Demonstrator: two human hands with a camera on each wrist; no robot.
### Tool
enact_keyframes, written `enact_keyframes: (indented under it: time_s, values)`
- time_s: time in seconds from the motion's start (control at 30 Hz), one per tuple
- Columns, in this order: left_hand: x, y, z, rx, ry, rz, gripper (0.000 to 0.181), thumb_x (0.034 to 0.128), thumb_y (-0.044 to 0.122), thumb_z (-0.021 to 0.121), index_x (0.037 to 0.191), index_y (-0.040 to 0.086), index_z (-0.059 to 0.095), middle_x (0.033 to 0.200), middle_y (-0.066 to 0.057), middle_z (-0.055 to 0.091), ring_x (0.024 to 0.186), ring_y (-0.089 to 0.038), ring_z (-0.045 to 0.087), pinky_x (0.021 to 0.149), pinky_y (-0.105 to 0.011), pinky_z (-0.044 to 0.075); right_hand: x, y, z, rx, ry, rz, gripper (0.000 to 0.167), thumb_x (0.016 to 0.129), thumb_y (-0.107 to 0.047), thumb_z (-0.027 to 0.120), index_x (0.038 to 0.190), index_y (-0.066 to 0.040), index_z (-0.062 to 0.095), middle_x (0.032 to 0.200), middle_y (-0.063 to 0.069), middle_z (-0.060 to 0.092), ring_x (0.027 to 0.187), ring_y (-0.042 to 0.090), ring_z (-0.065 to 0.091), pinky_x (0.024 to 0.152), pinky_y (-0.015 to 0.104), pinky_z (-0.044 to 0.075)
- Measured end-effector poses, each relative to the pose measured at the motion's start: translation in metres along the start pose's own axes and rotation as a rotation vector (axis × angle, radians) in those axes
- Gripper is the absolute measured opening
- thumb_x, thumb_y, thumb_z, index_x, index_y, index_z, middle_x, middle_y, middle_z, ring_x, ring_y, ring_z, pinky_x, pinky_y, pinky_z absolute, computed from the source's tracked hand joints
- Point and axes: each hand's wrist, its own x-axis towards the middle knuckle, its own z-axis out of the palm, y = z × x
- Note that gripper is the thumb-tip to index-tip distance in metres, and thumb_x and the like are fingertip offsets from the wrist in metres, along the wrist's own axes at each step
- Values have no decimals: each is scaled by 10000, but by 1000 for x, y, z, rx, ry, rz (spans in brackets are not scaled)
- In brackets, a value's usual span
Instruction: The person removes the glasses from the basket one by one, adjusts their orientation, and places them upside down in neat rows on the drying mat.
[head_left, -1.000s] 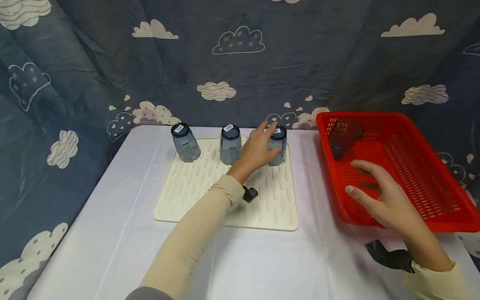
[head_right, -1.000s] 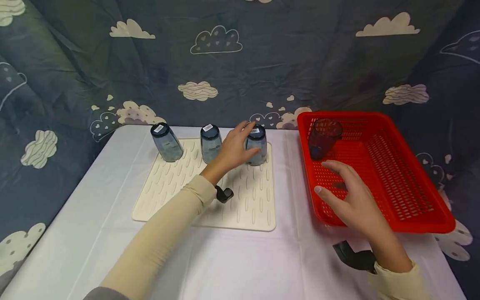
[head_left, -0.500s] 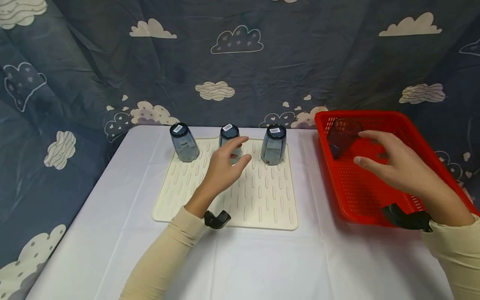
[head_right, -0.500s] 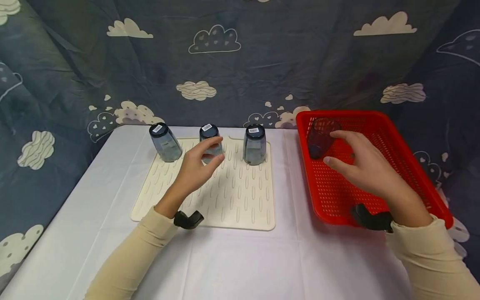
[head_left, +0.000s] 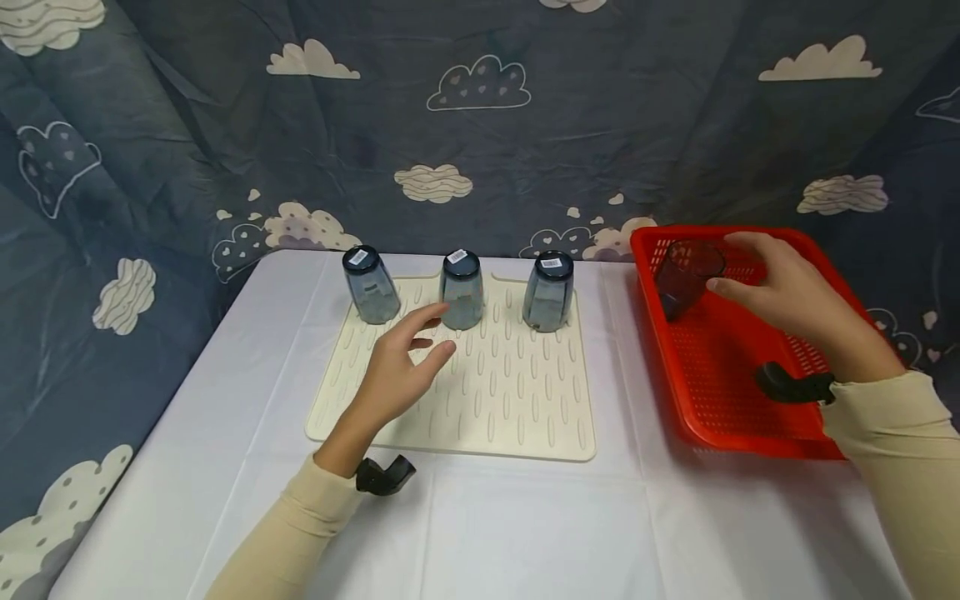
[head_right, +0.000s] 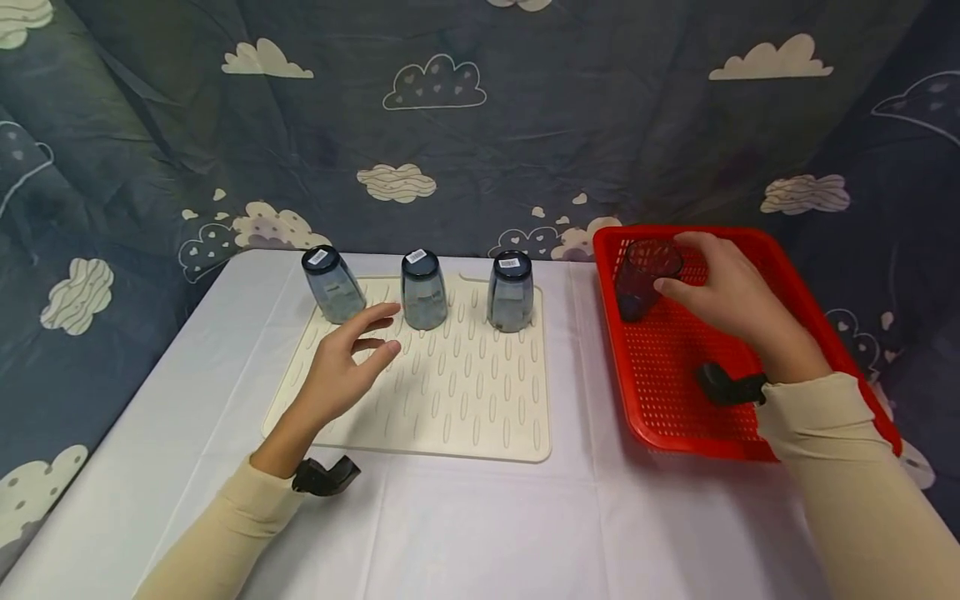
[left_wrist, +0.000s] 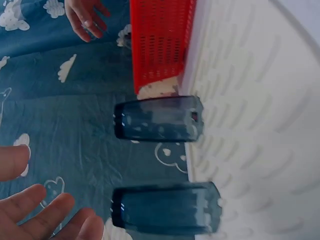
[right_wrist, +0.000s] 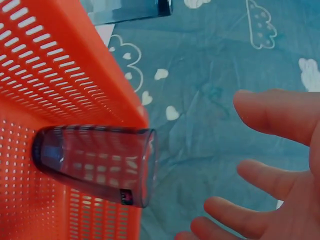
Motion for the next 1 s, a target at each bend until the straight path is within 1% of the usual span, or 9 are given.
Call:
enact_keyframes:
  time_s: [0.13,0.27,0.37,0.5,0.53,0.63,0.77,0.83,1.0]
  values:
    - [-7,-9,-2,25,14,-15,509,921,147,696,1399,72,540,1423,-123,578,1297,-312,571,1023,-447,535,12,5,3,19,-21,37,890,949,-414,630,1572,-3,145,1555,341,259,1353,547,294,1054,762,278]
    - [-13,-20,-2,42,20,-27,548,892,150,729,1398,56,539,1430,-145,569,1309,-332,559,1026,-477,525,27,11,10,109,-65,68,942,944,-431,639,1583,-18,84,1567,339,245,1374,531,290,1082,740,290]
    - [-18,-27,-1,48,11,-53,564,889,162,736,1405,62,531,1433,-147,565,1307,-339,559,1024,-483,526,36,14,15,184,-92,77,968,943,-400,653,1588,-26,36,1583,334,220,1394,518,279,1109,719,289]
    - [-23,-32,1,33,-5,-91,573,892,178,735,1414,73,523,1442,-143,555,1313,-341,554,1019,-484,529,44,16,20,214,-79,68,967,941,-339,668,1587,-22,22,1562,340,250,1372,514,308,1112,709,302]
    - [-24,-33,1,25,-7,-101,574,891,177,737,1414,74,524,1443,-141,554,1315,-339,551,1019,-485,530,45,16,21,218,-72,66,966,940,-328,671,1587,-22,23,1556,342,260,1365,515,318,1112,708,305]
    - [-27,-35,2,9,-8,-124,583,882,156,740,1415,65,521,1450,-149,547,1323,-348,543,1007,-490,534,49,19,24,181,-16,53,936,931,-309,678,1579,-4,76,1525,357,280,1330,526,341,1096,705,327]
    - [-32,-37,3,2,-16,-154,593,881,145,739,1422,59,511,1459,-157,539,1330,-352,536,999,-486,537,53,23,26,139,40,62,915,923,-294,682,1570,14,113,1512,367,284,1301,539,359,1074,711,341]
    - [-34,-38,3,4,-18,-164,595,882,146,739,1423,58,508,1460,-159,538,1331,-351,536,999,-485,537,57,23,26,141,30,81,941,920,-301,687,1574,9,87,1521,366,279,1304,542,360,1081,715,333]
    - [-38,-40,3,8,-24,-162,597,884,149,733,1423,35,502,1454,-170,540,1326,-360,537,993,-497,538,66,24,31,131,-11,138,1012,899,-325,710,1578,3,36,1535,369,253,1319,548,332,1093,729,311]
